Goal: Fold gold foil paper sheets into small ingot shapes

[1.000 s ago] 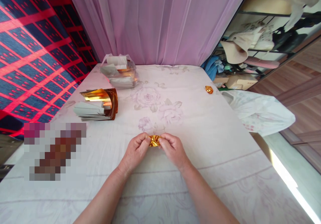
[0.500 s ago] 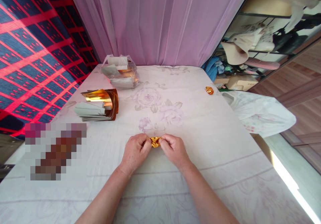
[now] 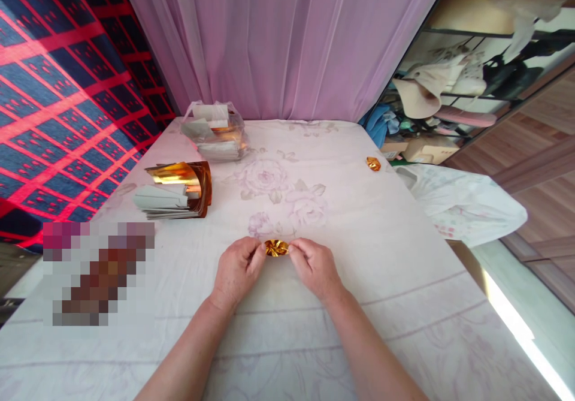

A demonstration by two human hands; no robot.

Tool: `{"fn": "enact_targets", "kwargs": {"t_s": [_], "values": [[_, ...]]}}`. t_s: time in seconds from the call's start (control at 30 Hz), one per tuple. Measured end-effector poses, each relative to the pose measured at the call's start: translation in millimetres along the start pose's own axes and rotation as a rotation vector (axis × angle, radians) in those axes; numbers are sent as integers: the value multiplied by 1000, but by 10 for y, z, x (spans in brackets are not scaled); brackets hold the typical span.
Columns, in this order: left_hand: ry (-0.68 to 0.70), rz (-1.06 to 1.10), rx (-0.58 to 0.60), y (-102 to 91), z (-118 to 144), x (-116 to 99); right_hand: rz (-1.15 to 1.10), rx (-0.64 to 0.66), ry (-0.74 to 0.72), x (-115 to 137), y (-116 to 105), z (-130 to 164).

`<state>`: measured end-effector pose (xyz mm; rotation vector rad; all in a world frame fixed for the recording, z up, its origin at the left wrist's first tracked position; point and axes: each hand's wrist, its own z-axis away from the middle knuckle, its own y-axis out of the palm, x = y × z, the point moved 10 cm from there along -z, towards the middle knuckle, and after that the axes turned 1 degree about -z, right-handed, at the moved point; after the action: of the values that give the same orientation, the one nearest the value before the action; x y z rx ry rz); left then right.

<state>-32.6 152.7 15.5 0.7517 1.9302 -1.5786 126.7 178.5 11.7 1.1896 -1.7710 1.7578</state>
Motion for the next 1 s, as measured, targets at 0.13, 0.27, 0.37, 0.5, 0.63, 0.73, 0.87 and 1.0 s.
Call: {"fn": "enact_targets", "kwargs": {"t_s": [0.13,0.27,0.37,0.5,0.63,0.73,0.87,1.0], "values": [[12,-11,-33,-14,-3,36,106,-40,-55,4,-26,9],[-52,75,-63,-43,-9,141,136,-145,-90,9,-101,19],[-157,219,-137,-121,-9,300,153,-258,-71,-30,-205,31],[-257,463,-241,-221,-10,485,168,-312,-18,-120,-264,40],[-341,678,-310,-244,2,632,202,-338,56,-239,-311,49],[-380,786,-336,-223,11,709,271,-355,100,-336,-409,9],[-376,830,-345,-232,-7,747,437,-348,204,-538,-689,-187],[-384,881,-379,-283,-30,784,607,-343,431,-879,-1118,-479]]}}
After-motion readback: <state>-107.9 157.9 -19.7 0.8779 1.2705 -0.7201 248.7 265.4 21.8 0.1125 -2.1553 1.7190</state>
